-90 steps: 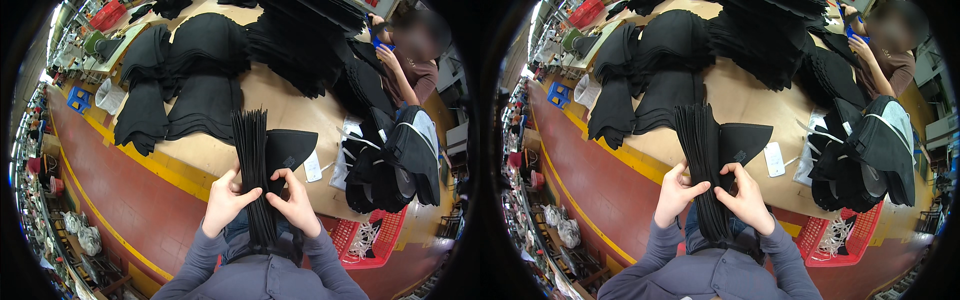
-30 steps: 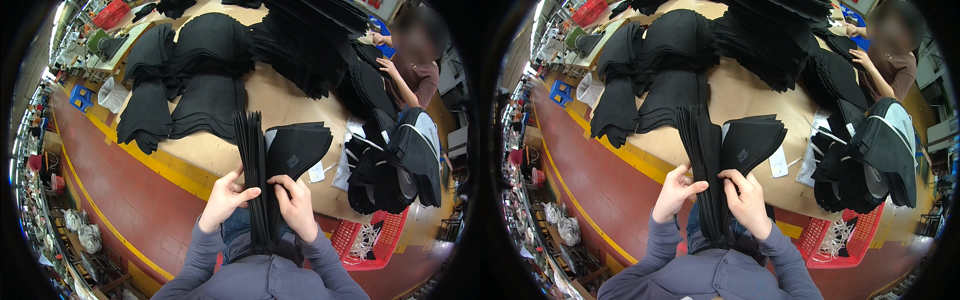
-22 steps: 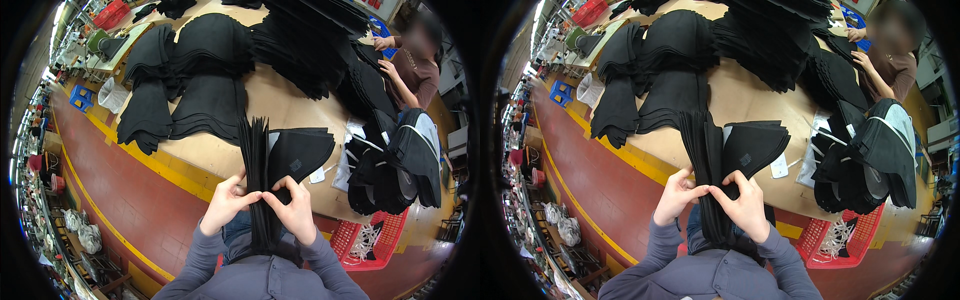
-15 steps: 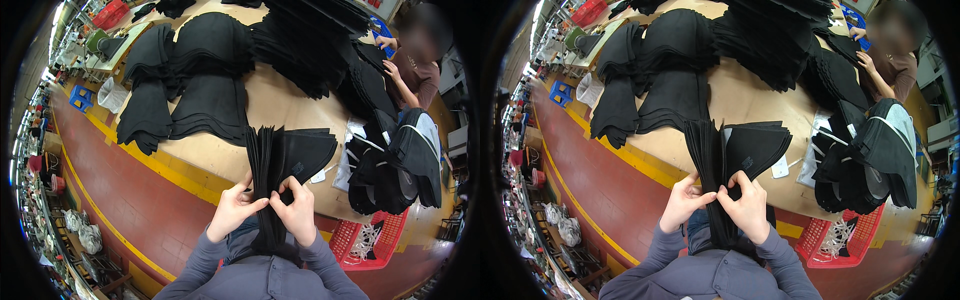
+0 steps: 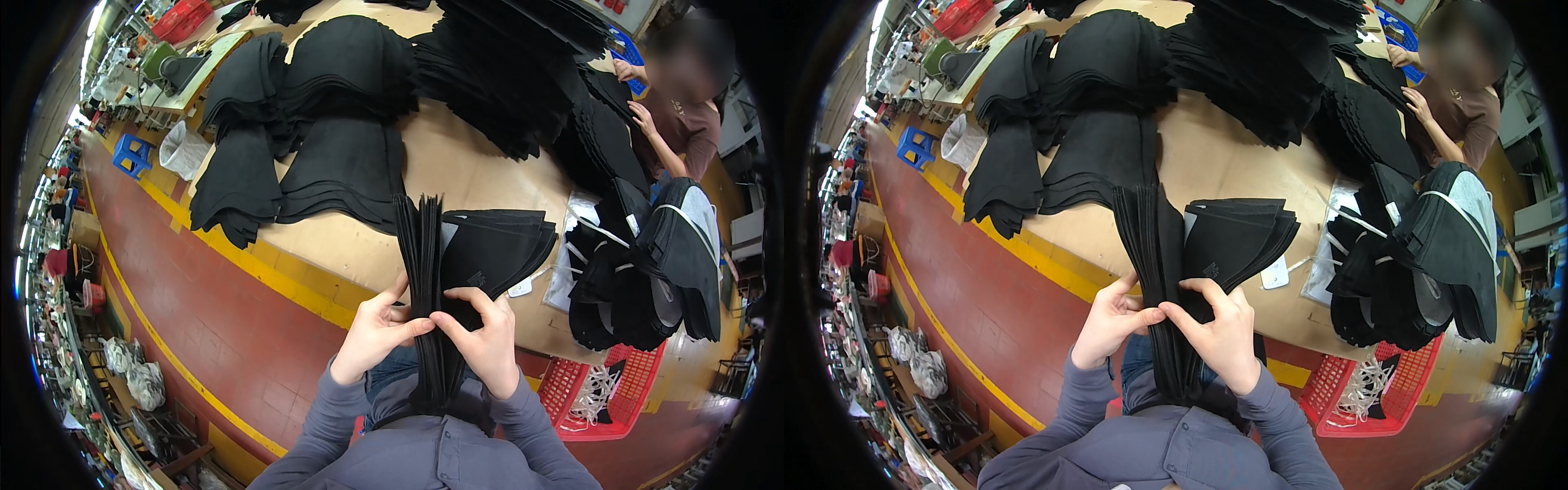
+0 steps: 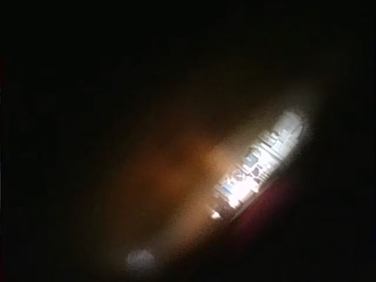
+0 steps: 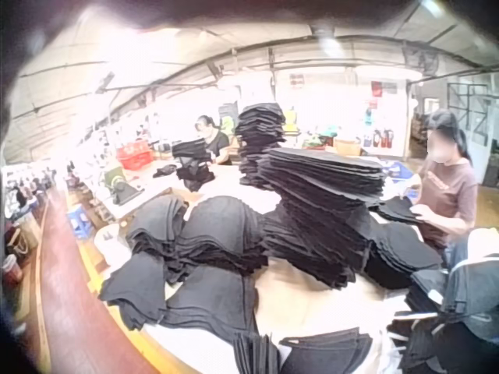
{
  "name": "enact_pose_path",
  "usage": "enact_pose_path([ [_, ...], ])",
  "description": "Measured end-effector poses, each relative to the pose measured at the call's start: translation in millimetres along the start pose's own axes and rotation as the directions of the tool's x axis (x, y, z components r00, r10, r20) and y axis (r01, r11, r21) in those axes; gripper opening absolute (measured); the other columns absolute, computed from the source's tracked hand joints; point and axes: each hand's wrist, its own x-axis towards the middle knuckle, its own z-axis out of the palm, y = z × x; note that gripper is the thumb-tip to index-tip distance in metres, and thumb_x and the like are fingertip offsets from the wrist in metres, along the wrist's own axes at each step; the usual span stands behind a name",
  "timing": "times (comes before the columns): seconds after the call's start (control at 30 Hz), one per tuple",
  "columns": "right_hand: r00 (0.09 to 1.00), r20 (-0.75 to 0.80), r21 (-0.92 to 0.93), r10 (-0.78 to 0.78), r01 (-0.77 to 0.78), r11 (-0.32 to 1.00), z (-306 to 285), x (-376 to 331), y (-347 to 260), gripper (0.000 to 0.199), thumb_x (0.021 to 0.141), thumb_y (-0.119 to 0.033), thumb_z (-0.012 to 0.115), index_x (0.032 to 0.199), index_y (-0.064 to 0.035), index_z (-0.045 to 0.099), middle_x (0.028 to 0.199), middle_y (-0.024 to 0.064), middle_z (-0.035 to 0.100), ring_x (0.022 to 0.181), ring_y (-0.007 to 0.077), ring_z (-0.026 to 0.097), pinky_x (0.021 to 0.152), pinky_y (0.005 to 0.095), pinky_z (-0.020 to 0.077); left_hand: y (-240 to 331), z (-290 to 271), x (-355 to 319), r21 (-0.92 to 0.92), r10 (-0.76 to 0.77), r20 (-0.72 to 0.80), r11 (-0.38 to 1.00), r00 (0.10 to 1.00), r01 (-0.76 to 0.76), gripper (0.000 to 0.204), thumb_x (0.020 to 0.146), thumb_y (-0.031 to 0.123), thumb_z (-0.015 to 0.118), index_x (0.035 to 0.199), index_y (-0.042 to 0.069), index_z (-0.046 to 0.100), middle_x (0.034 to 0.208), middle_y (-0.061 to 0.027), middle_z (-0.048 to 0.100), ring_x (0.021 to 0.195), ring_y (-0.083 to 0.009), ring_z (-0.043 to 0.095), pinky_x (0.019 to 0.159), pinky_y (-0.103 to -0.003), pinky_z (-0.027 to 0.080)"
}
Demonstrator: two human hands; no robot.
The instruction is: The person gathers black fabric pieces from a table, aligns them into neat stacks, and secures each stack with a white tie. The person repeats this process for multiple stacks while other workers handle similar items nearby.
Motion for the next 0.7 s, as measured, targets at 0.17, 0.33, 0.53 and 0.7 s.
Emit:
enact_pose_path([
  [0.17,1.000,0.019,0.002,0.012,-0.012,1.000,1,-2,3,0.028,0.078,-0.024,0.082,0.094,-0.0053,0.070,0.088,0.0119,0.071,0.080,0.0305,0.064,0.071,0.0392,0.0520,0,2,-1,-0.005,0.004,0.004,1.000,1.000,-0.004,0.077,0.084,0.007,0.079,0.148,-0.003,0.037,0.088,-0.0065,0.070,0.067,-0.0042,0.058,0.056,-0.018,0.044],
  [0.33,1.000,-0.013,0.036,-0.020,0.021,0.999,4,-3,2,0.022,0.084,-0.014,0.074,0.101,-0.0054,0.063,0.092,0.0134,0.066,0.075,0.0317,0.062,0.068,0.0430,0.0510,5,2,-2,-0.005,0.006,0.003,1.000,1.000,-0.006,0.080,0.083,0.008,0.080,0.149,-0.003,0.035,0.086,-0.0065,0.069,0.066,-0.0046,0.058,0.056,-0.018,0.044],
  [0.53,0.998,-0.058,0.072,0.039,-0.035,0.997,7,-9,3,0.015,0.085,-0.001,0.063,0.100,-0.0024,0.063,0.086,0.0149,0.056,0.075,0.0283,0.053,0.070,0.0381,0.0452,8,8,-5,-0.065,0.009,-0.011,0.998,1.000,-0.010,0.088,0.083,0.008,0.080,0.153,-0.003,0.027,0.083,-0.0062,0.069,0.065,-0.0048,0.058,0.057,-0.019,0.045],
  [0.7,0.999,0.003,-0.009,-0.052,0.052,0.999,1,-4,-2,0.020,0.083,-0.012,0.074,0.098,-0.0022,0.066,0.085,0.0141,0.062,0.080,0.0281,0.056,0.071,0.0381,0.0469,10,10,-5,-0.046,0.005,-0.004,0.999,1.000,-0.005,0.090,0.083,0.007,0.080,0.154,-0.002,0.025,0.084,-0.0063,0.069,0.065,-0.0052,0.058,0.057,-0.019,0.045],
])
